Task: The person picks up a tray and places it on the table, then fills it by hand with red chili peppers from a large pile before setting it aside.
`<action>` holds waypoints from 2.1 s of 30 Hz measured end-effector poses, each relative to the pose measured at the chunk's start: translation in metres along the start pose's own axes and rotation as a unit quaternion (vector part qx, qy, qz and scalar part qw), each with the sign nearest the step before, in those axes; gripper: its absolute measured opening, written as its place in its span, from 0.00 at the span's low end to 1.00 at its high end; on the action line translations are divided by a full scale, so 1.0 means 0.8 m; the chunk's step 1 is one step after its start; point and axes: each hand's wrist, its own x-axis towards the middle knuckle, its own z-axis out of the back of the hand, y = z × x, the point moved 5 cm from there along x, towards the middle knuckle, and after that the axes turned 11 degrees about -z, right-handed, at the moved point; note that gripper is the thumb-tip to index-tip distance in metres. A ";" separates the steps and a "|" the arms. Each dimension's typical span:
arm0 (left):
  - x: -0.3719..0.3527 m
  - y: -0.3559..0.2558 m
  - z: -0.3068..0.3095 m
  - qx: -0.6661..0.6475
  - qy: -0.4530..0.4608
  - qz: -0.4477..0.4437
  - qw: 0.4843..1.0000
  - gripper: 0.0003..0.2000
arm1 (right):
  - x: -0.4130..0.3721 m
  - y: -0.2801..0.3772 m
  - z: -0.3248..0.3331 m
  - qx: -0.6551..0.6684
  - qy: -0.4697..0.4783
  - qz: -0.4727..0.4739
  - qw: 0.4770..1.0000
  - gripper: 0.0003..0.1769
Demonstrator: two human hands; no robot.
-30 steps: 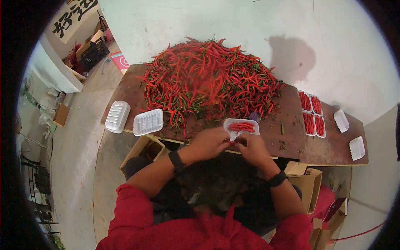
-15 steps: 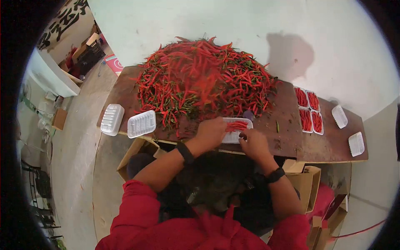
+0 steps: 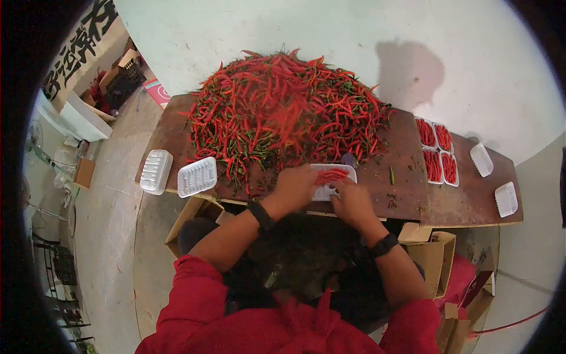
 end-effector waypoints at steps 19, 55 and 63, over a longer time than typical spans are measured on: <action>0.002 -0.002 0.004 -0.007 -0.032 -0.015 0.999 0.07 | 0.007 0.014 -0.005 -0.028 0.018 0.006 0.999 0.17; -0.090 0.120 0.065 -0.147 0.004 0.194 0.970 0.13 | -0.023 0.060 0.021 0.071 -0.050 0.042 0.995 0.14; -0.080 0.055 0.082 -0.476 0.037 0.229 0.848 0.08 | -0.009 0.084 0.016 0.226 -0.011 0.054 0.973 0.14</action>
